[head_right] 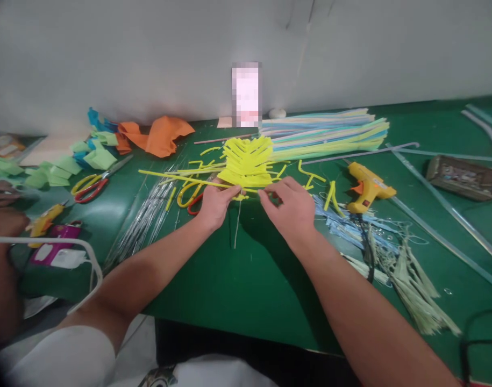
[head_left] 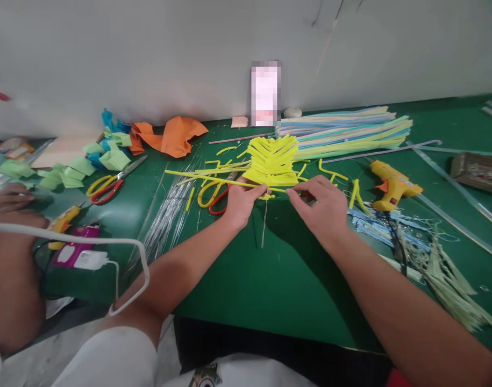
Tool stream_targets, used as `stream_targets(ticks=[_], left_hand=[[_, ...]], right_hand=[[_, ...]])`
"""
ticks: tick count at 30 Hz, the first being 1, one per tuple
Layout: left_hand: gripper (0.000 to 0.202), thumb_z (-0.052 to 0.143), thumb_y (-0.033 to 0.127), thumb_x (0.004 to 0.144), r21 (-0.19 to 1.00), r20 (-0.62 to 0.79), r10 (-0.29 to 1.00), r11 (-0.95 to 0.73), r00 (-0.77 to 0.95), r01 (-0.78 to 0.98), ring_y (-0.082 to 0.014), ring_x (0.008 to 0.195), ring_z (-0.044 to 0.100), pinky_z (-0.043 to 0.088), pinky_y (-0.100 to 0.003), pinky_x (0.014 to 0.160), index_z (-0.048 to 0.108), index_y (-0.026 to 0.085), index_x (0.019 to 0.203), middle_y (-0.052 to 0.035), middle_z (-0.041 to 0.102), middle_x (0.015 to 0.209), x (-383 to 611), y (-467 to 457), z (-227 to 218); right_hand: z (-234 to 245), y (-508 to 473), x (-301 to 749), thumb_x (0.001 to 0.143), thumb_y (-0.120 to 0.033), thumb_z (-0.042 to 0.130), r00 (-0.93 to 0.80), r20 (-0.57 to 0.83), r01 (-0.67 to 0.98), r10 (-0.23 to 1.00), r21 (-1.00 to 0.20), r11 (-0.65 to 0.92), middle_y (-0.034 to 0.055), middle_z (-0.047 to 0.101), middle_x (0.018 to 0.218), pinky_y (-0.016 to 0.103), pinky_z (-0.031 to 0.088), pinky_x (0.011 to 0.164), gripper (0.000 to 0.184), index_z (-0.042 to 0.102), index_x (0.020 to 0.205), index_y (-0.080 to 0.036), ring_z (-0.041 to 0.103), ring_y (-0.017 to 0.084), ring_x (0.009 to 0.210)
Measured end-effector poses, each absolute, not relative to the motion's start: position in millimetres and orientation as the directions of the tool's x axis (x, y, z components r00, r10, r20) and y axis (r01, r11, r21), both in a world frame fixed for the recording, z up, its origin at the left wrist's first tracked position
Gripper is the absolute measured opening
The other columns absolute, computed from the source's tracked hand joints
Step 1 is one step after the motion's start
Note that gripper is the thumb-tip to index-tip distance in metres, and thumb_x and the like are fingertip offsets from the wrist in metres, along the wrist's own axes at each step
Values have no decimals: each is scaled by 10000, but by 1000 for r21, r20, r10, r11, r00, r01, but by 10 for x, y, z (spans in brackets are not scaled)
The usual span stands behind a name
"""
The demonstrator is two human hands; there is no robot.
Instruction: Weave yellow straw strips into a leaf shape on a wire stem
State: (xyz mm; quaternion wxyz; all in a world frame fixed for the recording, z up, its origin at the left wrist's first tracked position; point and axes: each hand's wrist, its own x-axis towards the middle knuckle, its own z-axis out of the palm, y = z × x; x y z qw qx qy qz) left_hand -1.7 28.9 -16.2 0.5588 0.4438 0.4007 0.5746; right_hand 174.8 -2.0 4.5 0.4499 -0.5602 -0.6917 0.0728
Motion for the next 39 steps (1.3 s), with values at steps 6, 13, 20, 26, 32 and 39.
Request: stream_targets(ticks=[6, 13, 20, 26, 32, 39], left_hand=[[222, 803, 271, 656, 981, 62, 998, -55, 30, -187, -151, 649, 646, 537, -291, 681, 676, 154, 796, -19, 699, 712, 0, 254, -86], [227, 790, 267, 673, 986, 70, 997, -63, 43, -154, -151, 661, 655, 536, -287, 674, 665, 157, 827, -17, 699, 724, -9, 254, -104], [239, 778, 231, 656, 999, -34, 999, 34, 3, -16, -138, 601, 637, 516, -257, 563, 646, 147, 837, -14, 706, 730, 2, 242, -71], [230, 770, 207, 671, 1000, -6, 997, 4, 80, 26, -142, 638, 656, 534, -255, 586, 659, 143, 862, -41, 734, 799, 15, 169, -20], [271, 783, 240, 664, 999, -17, 998, 19, 58, -34, -152, 628, 665, 546, -275, 597, 644, 143, 875, -28, 723, 751, -12, 201, -96], [279, 801, 274, 646, 999, -15, 998, 18, 58, -49, -168, 645, 679, 558, -292, 618, 661, 141, 849, -27, 717, 729, -34, 225, -121]], right_hand=[[62, -20, 1706, 841, -309, 581, -99, 287, 901, 953, -381, 208, 42, 673, 770, 307, 287, 555, 176, 742, 851, -241, 581, 193, 719], [71, 3, 1695, 808, -242, 553, -120, 249, 911, 961, -358, 206, 47, 637, 784, 302, 267, 533, 170, 722, 808, -230, 548, 181, 687], [48, 17, 1673, 709, -207, 582, -158, 414, 869, 897, -372, 325, 70, 617, 838, 313, 353, 582, 41, 553, 681, -212, 560, 204, 743], [6, 16, 1694, 727, -195, 558, -145, 513, 827, 846, -407, 388, 77, 652, 791, 349, 419, 664, 70, 575, 792, -215, 590, 243, 777], [-46, 5, 1742, 801, -278, 588, -19, 353, 602, 935, -743, 293, 32, 684, 770, 321, 460, 631, 111, 647, 876, -220, 589, 174, 632], [16, -25, 1705, 827, -304, 613, -152, 364, 759, 919, -552, 344, 54, 667, 823, 313, 400, 642, 137, 711, 783, -218, 593, 188, 750]])
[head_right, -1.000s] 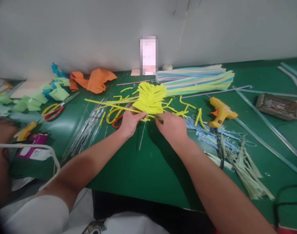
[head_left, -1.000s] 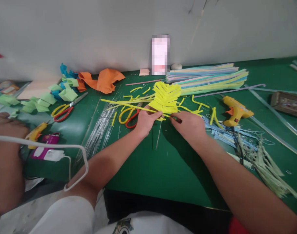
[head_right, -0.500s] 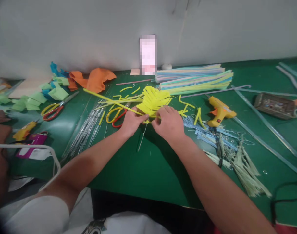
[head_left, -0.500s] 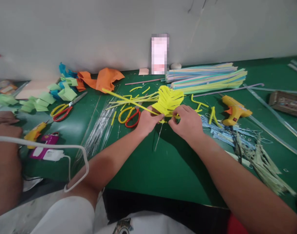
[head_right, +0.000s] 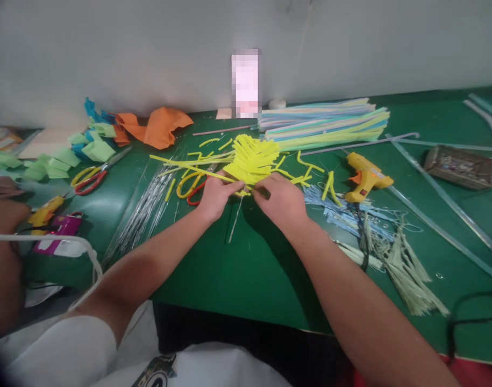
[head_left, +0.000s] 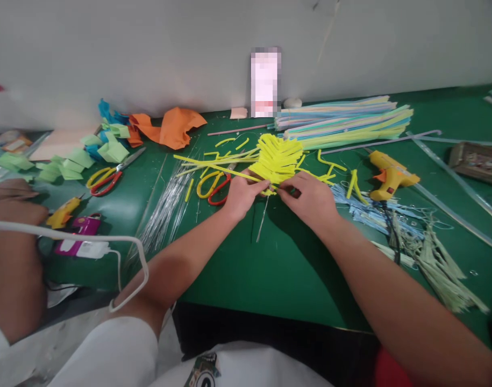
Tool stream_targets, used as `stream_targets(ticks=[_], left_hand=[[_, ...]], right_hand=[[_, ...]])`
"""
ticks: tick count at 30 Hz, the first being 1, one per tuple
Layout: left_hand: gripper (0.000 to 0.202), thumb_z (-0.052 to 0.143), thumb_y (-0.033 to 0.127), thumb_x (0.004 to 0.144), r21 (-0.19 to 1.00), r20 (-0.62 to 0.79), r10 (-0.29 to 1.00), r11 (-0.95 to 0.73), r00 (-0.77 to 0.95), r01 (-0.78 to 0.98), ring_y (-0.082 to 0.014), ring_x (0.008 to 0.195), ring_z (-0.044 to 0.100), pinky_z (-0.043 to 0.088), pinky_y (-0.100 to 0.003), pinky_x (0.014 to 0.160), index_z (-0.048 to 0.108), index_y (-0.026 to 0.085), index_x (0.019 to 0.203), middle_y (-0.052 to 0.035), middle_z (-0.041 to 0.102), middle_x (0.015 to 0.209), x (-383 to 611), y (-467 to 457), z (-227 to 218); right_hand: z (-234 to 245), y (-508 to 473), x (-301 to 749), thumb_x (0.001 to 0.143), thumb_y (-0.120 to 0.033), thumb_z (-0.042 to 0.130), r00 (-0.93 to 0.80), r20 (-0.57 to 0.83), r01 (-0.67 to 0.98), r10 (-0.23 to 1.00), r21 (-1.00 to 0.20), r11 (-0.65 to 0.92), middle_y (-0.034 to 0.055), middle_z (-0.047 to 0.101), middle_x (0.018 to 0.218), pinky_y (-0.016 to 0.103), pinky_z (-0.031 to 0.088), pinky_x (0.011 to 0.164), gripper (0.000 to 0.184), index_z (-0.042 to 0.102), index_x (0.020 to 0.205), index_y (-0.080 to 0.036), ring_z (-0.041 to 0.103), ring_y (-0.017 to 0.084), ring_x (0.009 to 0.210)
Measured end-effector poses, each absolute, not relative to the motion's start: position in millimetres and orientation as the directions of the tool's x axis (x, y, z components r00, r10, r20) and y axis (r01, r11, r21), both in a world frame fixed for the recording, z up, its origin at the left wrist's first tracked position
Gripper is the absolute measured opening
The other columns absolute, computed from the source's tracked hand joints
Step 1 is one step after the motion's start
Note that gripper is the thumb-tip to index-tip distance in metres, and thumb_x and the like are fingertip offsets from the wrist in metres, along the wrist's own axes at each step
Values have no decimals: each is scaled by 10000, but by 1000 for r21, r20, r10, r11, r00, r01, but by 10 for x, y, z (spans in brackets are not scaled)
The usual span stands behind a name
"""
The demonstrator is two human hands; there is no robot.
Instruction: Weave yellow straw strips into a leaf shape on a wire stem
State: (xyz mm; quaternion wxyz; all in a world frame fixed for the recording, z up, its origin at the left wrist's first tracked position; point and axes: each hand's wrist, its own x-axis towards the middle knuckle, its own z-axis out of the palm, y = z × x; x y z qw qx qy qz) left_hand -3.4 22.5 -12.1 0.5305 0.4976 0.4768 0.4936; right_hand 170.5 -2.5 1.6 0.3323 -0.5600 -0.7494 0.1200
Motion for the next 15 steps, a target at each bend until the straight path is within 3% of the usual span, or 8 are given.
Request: stream_targets(ticks=[5, 9, 15], left_hand=[[347, 806, 275, 634, 993, -10, 997, 19, 81, -114, -181, 734, 709, 575, -316, 713, 676, 138, 925, -58, 747, 854, -38, 233, -144], [361, 799, 256, 640, 989, -36, 993, 51, 110, -138, -190, 729, 714, 582, -344, 735, 667, 129, 951, -70, 746, 867, -56, 262, -190], [377, 821, 282, 631, 992, -14, 994, 27, 106, -124, -196, 747, 705, 587, -339, 704, 637, 135, 925, -49, 724, 838, -44, 228, -150]], right_hand=[[2, -44, 1664, 856, -339, 590, -167, 325, 832, 931, -460, 310, 59, 652, 814, 308, 355, 602, 194, 736, 799, -226, 592, 201, 785], [-9, -57, 1634, 851, -304, 560, -181, 366, 831, 913, -440, 341, 69, 643, 824, 313, 386, 636, 185, 704, 785, -209, 593, 209, 808], [-28, -59, 1628, 751, -219, 564, -60, 388, 786, 920, -550, 283, 67, 663, 841, 330, 438, 677, 50, 609, 770, -209, 600, 215, 789]])
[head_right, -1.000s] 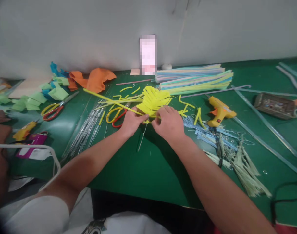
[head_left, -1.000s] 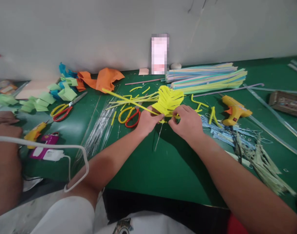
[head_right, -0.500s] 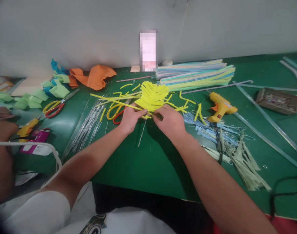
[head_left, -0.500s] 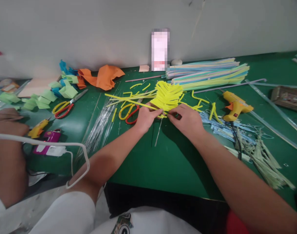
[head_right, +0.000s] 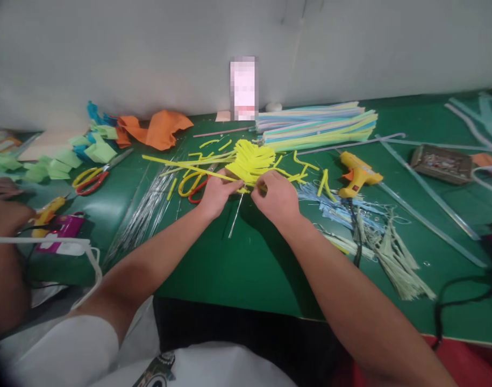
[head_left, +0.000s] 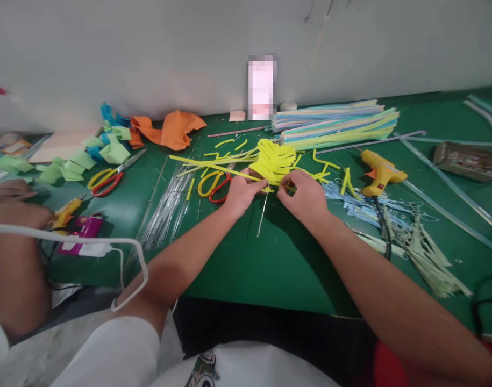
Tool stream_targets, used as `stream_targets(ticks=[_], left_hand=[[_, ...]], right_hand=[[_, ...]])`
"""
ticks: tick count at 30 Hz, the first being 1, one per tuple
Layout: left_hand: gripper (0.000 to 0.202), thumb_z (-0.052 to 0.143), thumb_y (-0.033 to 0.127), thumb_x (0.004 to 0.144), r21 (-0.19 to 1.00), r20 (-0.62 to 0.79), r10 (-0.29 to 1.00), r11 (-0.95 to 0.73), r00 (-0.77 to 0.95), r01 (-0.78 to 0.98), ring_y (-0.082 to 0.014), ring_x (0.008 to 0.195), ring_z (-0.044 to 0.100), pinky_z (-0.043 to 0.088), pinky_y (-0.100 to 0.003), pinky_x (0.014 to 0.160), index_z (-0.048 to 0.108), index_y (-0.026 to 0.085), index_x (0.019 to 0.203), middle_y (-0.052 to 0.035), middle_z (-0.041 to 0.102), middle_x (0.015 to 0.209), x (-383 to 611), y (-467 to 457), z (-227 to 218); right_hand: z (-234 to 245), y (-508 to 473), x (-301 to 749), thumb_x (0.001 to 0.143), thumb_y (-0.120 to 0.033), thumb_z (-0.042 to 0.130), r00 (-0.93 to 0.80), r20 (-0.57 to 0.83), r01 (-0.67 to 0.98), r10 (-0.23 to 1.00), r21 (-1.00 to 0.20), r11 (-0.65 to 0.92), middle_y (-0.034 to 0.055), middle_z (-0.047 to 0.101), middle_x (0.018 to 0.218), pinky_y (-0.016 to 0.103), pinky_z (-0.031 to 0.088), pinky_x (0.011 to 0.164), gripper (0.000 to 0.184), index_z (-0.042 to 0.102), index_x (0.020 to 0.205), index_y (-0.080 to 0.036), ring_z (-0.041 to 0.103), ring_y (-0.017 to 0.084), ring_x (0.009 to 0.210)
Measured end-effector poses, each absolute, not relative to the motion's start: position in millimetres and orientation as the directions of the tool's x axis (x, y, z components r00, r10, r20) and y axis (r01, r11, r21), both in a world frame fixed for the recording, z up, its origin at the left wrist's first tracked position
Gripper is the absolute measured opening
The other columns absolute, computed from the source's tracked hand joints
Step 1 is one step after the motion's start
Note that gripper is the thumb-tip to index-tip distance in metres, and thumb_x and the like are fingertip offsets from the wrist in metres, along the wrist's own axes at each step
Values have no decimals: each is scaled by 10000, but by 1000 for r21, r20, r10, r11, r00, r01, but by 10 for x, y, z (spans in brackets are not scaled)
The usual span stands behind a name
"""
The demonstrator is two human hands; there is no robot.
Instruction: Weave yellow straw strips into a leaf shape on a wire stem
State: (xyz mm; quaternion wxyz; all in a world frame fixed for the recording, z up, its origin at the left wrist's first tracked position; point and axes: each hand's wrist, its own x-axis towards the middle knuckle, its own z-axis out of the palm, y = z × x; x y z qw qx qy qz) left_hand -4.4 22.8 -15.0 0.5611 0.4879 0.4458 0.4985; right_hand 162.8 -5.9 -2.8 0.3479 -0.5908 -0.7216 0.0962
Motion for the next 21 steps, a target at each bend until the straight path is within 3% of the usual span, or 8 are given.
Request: stream_targets(ticks=[7, 12, 17, 21], left_hand=[[488, 737, 172, 699, 998, 70, 997, -70, -23, 9, -160, 734, 658, 539, -299, 658, 537, 178, 1144, -32, 666, 895, -27, 202, -146], [453, 740, 194, 726, 915, 290, 954, -252, -80, 315, -230, 1034, 604, 509, -365, 840, 560, 199, 1141, -99, 610, 1140, -151, 251, -166], [271, 746, 253, 745, 612, 531, 835, -495, 144, 617, -277, 1150, 541, 391, -473, 1031, 624, 199, 981, -100, 624, 1140, -195, 243, -108], [119, 703, 259, 782, 519, 507, 801, -579, 320, 629, -272, 1106, 564, 376, -476, 1029, 650, 208, 875, -83, 674, 1070, -146, 211, -94]], right_hand=[[-59, 12, 1709, 714, -267, 590, 135, 235, 531, 963, -838, 130, 25, 685, 780, 350, 504, 690, 65, 572, 759, -224, 650, 200, 706], [-77, 35, 1725, 718, -267, 602, 169, 112, 355, 979, -934, 45, 23, 691, 791, 343, 508, 642, 95, 562, 796, -230, 675, 204, 684], [-55, 24, 1715, 761, -284, 582, 232, 108, 213, 967, -975, 58, -2, 651, 700, 335, 495, 598, 112, 525, 848, -241, 647, 191, 612], [-82, 50, 1745, 774, -330, 596, 262, 171, 273, 950, -957, 97, -1, 621, 709, 340, 486, 604, 139, 529, 854, -238, 613, 181, 597]])
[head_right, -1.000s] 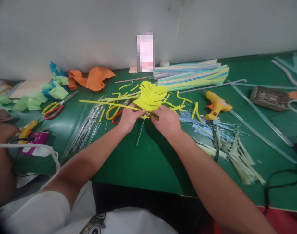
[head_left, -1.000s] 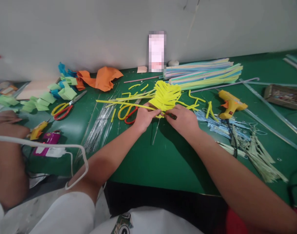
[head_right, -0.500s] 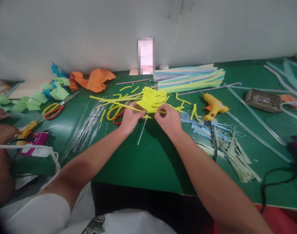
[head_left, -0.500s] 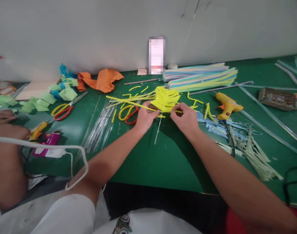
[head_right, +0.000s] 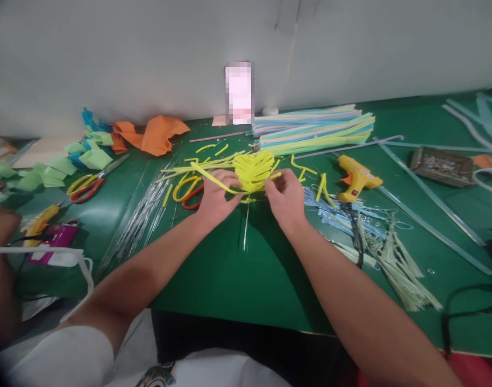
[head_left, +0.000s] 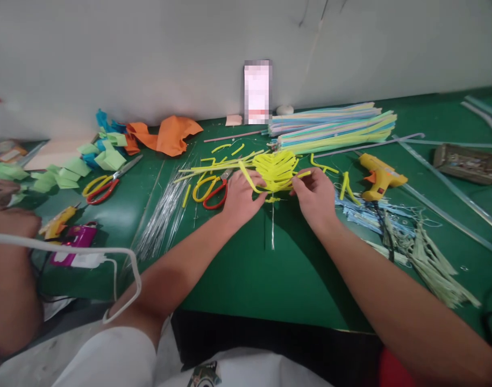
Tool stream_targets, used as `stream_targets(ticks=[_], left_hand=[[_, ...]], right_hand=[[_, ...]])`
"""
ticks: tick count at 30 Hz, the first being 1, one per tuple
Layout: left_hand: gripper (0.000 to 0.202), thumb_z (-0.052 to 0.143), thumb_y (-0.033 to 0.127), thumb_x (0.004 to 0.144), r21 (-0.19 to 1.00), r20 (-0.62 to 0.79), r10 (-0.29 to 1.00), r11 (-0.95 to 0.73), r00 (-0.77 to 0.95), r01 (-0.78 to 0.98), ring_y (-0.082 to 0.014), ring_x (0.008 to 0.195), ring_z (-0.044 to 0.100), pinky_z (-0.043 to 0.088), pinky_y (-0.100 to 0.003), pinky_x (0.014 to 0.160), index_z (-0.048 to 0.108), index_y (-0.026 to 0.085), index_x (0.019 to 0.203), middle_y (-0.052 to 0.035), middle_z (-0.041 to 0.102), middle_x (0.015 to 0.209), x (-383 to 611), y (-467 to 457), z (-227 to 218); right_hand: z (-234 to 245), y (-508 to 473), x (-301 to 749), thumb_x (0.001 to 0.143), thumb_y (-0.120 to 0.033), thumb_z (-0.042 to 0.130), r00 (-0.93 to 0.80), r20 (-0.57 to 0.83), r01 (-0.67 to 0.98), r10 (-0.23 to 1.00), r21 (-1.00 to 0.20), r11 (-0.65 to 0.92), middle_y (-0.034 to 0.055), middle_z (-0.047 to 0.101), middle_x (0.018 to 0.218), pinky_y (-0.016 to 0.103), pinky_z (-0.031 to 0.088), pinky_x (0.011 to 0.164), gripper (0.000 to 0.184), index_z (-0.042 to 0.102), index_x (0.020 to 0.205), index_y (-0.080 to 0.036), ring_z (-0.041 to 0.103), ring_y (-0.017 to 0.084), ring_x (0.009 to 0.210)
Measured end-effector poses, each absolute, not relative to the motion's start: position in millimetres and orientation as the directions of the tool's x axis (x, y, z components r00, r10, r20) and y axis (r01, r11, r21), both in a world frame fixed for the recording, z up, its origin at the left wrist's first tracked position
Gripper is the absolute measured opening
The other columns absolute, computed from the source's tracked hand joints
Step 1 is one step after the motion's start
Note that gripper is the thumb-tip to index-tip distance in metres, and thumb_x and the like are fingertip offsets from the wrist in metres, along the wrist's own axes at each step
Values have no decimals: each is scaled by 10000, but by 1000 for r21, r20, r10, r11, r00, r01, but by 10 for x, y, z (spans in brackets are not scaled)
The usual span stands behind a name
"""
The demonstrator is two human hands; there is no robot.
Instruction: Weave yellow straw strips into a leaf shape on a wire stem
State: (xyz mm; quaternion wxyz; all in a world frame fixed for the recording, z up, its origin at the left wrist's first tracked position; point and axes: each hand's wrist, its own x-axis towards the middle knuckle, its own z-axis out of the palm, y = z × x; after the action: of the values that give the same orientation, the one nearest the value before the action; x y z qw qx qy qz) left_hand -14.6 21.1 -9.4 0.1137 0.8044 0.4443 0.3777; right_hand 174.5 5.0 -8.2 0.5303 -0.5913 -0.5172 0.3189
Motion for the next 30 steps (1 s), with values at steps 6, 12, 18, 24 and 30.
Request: stream_targets(ticks=[6, 12, 18, 24, 30], left_hand=[[100, 591, 284, 850, 568, 398, 809, -588, 432, 576, -242, 955, 631, 451, -419, 934, 663, 216, 834, -72, 721, 920, -113, 232, -111], [363, 368, 343, 950, 624, 414, 806, -590, 424, 512, -255, 940, 638, 452, -420, 921, 694, 207, 866, -100, 719, 911, -142, 182, -44], [353, 383, 333, 957, 764, 392, 857, -506, 334, 400, -240, 973, 661, 498, -397, 904, 609, 201, 1192, -114, 702, 1052, -98, 132, -107], [390, 561, 294, 886, 851, 355, 890, -435, 288, 296, -191, 897, 664, 526, -357, 880, 530, 221, 1268, -101, 673, 1090, -26, 169, -117], [512, 364, 551, 959, 827, 467, 837, -527, 285, 195, -221, 962, 673, 524, -331, 833, 549, 200, 1283, -124, 670, 1154, 61, 60, -17]], right_hand=[[-112, 64, 1778, 803, -357, 568, 218, 260, 497, 941, -859, 122, 2, 620, 722, 316, 438, 593, 140, 574, 851, -226, 553, 161, 600], [-30, 34, 1762, 838, -356, 528, 108, 270, 521, 957, -835, 177, 29, 677, 768, 310, 433, 597, 181, 645, 851, -218, 570, 165, 617], [41, 10, 1723, 825, -334, 549, 79, 333, 404, 940, -872, 276, 58, 721, 869, 334, 485, 654, 167, 595, 713, -220, 622, 182, 690], [0, 15, 1736, 834, -363, 569, 118, 303, 219, 946, -937, 273, 12, 660, 747, 324, 512, 622, 168, 639, 788, -218, 607, 163, 622], [-42, -19, 1711, 860, -345, 569, 29, 322, 236, 946, -922, 307, -3, 647, 716, 318, 523, 612, 167, 672, 888, -216, 626, 160, 603]])
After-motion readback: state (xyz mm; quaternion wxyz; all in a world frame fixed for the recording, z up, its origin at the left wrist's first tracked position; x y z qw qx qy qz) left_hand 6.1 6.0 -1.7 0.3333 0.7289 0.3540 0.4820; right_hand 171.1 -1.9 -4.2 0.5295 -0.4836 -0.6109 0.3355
